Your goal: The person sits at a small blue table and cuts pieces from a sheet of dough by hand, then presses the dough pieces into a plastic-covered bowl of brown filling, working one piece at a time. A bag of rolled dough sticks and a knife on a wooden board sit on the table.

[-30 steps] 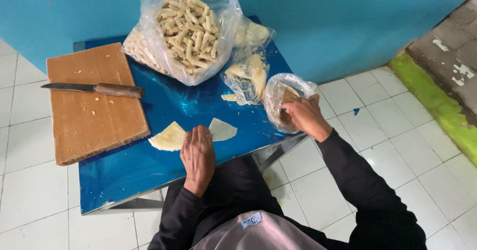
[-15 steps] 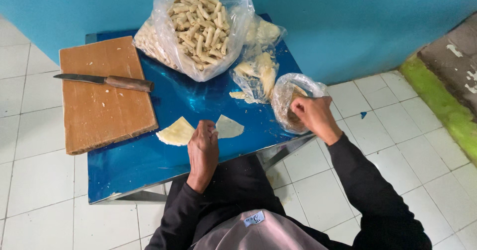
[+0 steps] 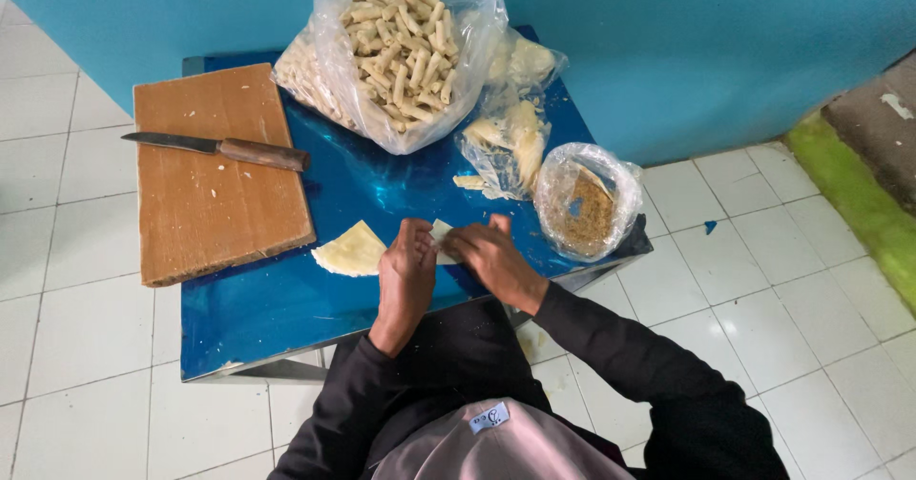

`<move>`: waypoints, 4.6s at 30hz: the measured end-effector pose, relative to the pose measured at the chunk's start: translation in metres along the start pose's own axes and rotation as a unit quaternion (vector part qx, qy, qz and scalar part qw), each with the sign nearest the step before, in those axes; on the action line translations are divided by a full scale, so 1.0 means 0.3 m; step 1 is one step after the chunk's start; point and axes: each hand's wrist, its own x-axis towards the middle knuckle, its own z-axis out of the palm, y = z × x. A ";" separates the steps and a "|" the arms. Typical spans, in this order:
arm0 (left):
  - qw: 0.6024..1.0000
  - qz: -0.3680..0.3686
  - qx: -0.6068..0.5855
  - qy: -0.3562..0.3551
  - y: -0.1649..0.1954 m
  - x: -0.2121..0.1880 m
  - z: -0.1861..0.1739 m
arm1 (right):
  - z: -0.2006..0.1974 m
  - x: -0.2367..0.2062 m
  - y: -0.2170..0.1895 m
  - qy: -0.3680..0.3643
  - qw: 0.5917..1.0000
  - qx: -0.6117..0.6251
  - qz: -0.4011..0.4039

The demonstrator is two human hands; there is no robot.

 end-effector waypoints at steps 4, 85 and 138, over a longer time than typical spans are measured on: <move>0.999 0.032 0.005 -0.038 -0.008 -0.014 -0.025 | -0.040 -0.071 -0.028 -0.051 0.990 -0.128 -0.031; 0.969 0.111 0.198 -0.099 -0.009 0.110 -0.032 | -0.004 0.022 0.059 0.044 0.997 0.025 0.057; 0.959 0.071 0.247 0.121 0.059 0.000 -0.240 | -0.434 0.078 0.178 0.252 0.946 0.072 0.193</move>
